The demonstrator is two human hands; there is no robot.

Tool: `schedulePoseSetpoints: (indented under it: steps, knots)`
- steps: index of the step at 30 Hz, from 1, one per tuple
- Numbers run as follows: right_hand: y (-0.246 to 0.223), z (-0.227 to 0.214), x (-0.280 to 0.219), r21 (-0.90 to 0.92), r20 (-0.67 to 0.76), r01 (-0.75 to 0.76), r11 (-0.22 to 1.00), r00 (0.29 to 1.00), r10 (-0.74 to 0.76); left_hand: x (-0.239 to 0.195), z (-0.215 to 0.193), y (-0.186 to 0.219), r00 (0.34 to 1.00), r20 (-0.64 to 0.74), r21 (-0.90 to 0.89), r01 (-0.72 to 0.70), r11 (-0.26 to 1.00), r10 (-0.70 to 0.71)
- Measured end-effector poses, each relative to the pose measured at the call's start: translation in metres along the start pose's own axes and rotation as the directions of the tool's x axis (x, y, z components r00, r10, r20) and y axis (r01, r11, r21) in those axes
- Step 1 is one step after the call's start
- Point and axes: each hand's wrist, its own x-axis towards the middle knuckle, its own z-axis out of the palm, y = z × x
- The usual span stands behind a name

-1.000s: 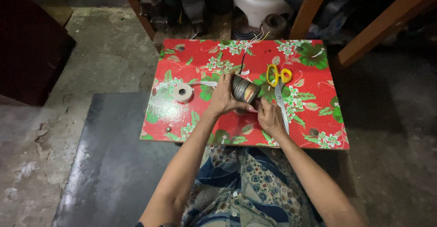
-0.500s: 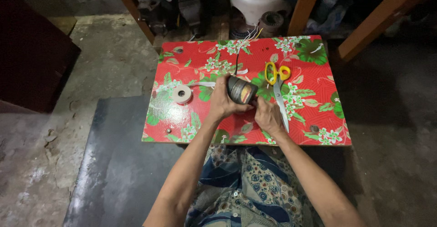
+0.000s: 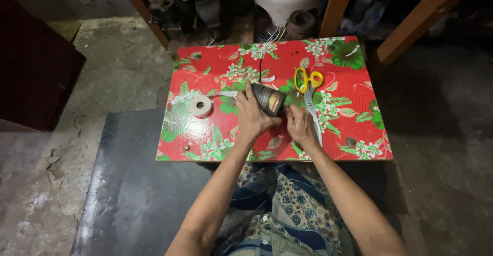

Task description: The person sits on the floor and works on a small electric motor placed on a low floral table. They use their hands to rotate and inspect the motor, then remove the top cover to expose the internal windings and wires. The person continues to manipulate the motor body and wires throughout the clip.

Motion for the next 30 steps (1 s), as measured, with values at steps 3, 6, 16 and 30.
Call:
schedulePoseSetpoints:
  steps: [3, 6, 16, 30]
  knots:
    - [0.011, 0.005, -0.001, 0.017, -0.026, 0.066, 0.998, 0.998, -0.066, -0.003, -0.001, 0.0, 1.0, 0.006, -0.014, -0.029, 0.999, 0.03]
    - [0.015, 0.006, -0.002, 0.038, 0.017, -0.035, 0.999, 0.999, 0.034, -0.001, -0.006, -0.003, 0.998, 0.06, 0.051, -0.01, 0.999, 0.007]
    - [0.002, -0.007, -0.002, 0.329, -0.087, -0.121, 0.936, 0.984, 0.158, 0.032, -0.001, -0.015, 0.989, 0.113, -0.072, 0.103, 0.992, -0.095]
    - [0.003, -0.007, 0.0, 0.315, -0.05, -0.221, 0.923, 0.967, 0.248, 0.04, 0.097, -0.125, 0.836, 0.548, -0.834, 0.546, 0.082, 0.007]
